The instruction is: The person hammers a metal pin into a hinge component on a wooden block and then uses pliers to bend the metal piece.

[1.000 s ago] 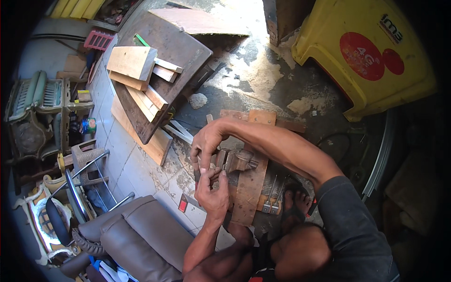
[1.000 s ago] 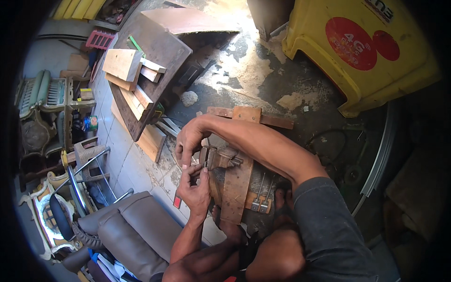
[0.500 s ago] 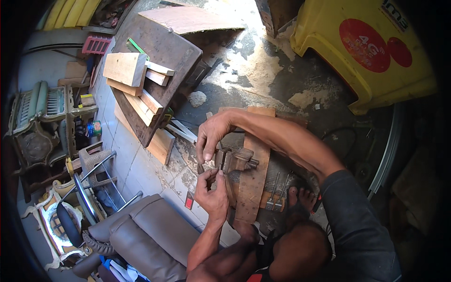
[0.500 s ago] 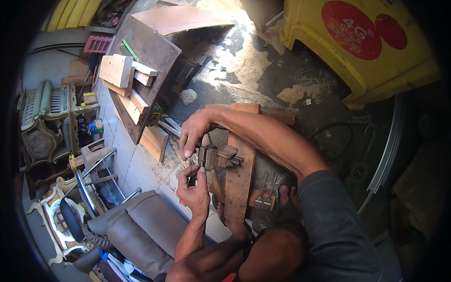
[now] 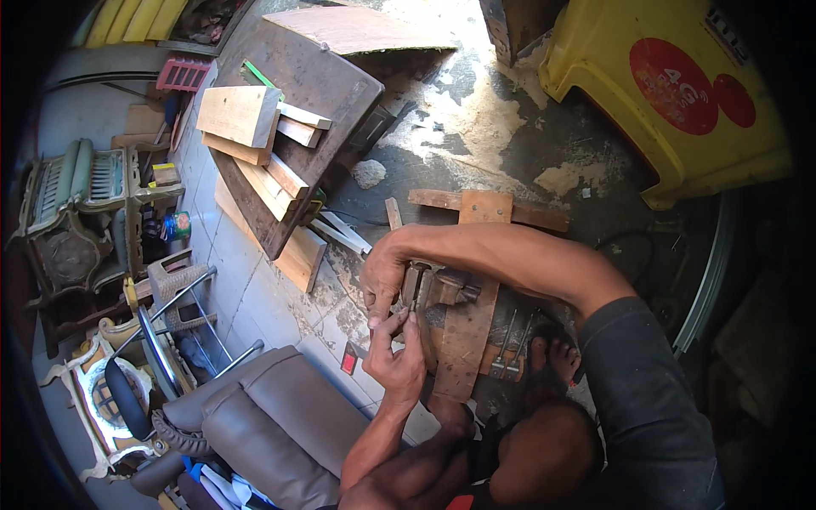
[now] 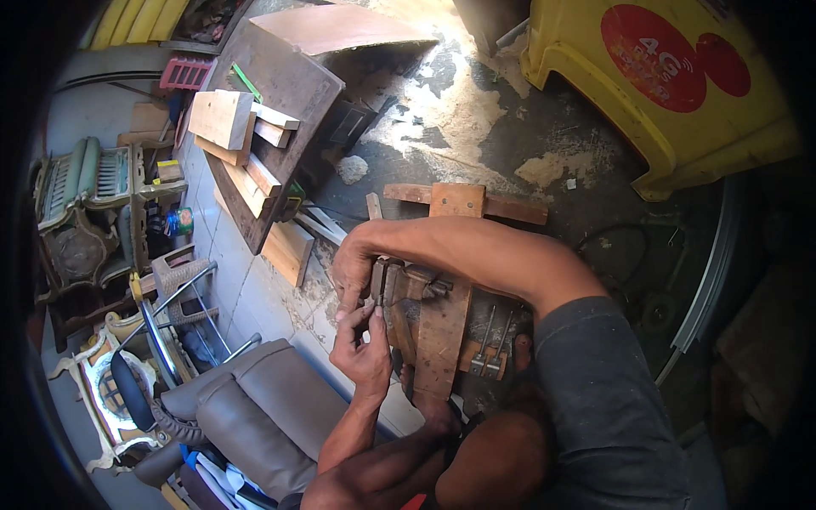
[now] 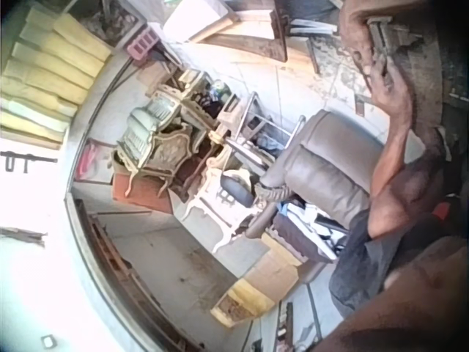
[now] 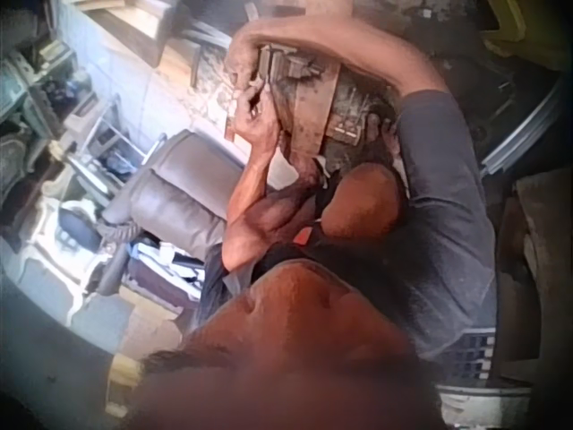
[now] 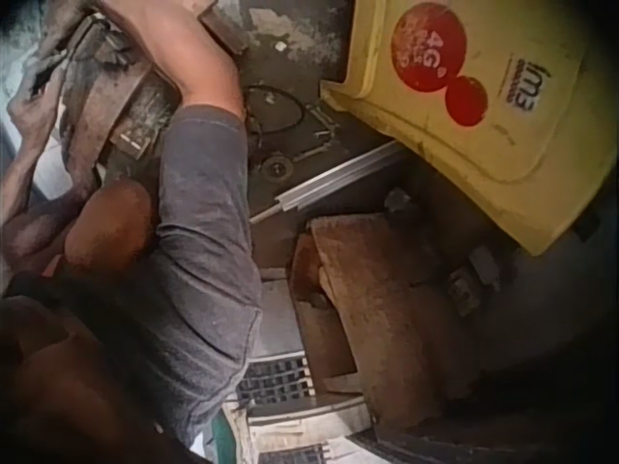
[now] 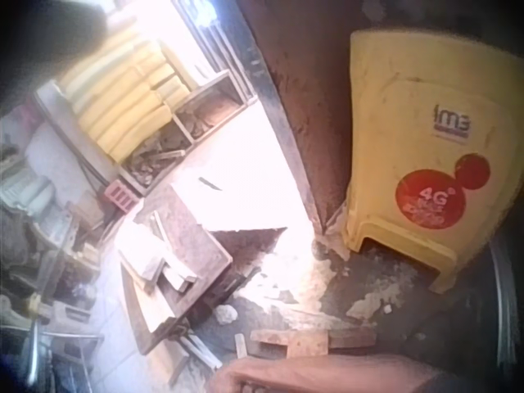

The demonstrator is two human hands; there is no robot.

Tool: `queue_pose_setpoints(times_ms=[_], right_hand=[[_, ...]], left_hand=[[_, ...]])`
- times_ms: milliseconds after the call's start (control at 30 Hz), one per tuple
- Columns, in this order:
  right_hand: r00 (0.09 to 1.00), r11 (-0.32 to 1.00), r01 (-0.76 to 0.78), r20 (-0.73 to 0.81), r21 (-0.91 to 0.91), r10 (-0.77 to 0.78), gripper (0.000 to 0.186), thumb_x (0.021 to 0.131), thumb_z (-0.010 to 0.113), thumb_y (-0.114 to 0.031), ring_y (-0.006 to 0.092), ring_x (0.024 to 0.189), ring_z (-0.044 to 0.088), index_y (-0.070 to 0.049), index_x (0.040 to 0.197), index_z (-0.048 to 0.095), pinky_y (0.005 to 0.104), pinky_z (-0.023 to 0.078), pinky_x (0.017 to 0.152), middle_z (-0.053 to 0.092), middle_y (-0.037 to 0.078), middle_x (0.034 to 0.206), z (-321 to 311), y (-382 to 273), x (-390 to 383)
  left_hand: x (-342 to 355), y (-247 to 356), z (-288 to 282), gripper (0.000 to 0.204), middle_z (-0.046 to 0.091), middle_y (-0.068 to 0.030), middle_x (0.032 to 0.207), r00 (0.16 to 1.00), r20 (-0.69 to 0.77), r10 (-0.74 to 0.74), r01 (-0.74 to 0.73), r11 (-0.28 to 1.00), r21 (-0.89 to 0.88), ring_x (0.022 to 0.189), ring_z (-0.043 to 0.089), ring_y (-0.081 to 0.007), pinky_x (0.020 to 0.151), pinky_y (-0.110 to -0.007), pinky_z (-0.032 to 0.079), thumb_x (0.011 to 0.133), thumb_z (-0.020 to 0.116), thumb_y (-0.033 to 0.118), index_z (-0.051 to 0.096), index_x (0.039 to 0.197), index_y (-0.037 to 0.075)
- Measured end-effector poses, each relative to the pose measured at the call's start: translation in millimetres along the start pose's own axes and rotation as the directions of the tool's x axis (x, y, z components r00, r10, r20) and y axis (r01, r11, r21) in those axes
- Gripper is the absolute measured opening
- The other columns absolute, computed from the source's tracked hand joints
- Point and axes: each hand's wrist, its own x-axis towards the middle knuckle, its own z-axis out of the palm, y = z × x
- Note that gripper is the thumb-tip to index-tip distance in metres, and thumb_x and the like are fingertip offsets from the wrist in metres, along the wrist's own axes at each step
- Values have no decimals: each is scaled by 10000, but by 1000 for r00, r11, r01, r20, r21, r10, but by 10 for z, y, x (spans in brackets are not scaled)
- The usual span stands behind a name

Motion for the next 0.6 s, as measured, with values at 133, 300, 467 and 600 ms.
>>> queue_pose_setpoints(times_ms=[133, 300, 467, 600], right_hand=[[996, 995, -92, 20, -34, 92, 818, 938, 562, -770, 259, 1055, 672, -29, 1249, 712, 447, 526, 920, 726, 170, 1161, 35, 332, 338], [606, 995, -103, -793, 4, 65, 665, 994, 569, -644, 322, 1056, 690, -33, 1215, 709, 449, 542, 912, 716, 209, 1140, 148, -283, -348], [58, 985, -125, -990, 118, 126, 326, 961, 673, -336, 339, 815, 703, -38, 1087, 711, 430, 550, 742, 723, 191, 928, 996, -976, -990], [-19, 923, 69, -925, 378, 380, 216, 935, 709, -186, 318, 786, 695, -45, 1099, 723, 414, 546, 707, 708, 152, 898, 1592, -1150, -702]], left_hand=[[1, 71, -35, 116, 753, -97, 903, 999, 38, 9, -9, 1000, 4, 786, 685, -107, 700, -241, 541, 933, 766, 20, 717, 1022, -38], [22, 56, -130, 132, 739, -69, 887, 979, -29, -203, 196, 968, -155, 779, 662, -82, 703, -228, 534, 946, 764, 33, 698, 1034, -40], [140, -33, -113, 133, 726, -51, 891, 987, -94, -129, 112, 979, -167, 788, 653, -66, 709, -219, 529, 950, 761, 40, 694, 1043, -28], [235, 144, -178, 160, 749, -161, 946, 988, -103, 116, -126, 987, -97, 821, 749, -254, 763, -341, 598, 902, 766, -2, 700, 1045, -31]])
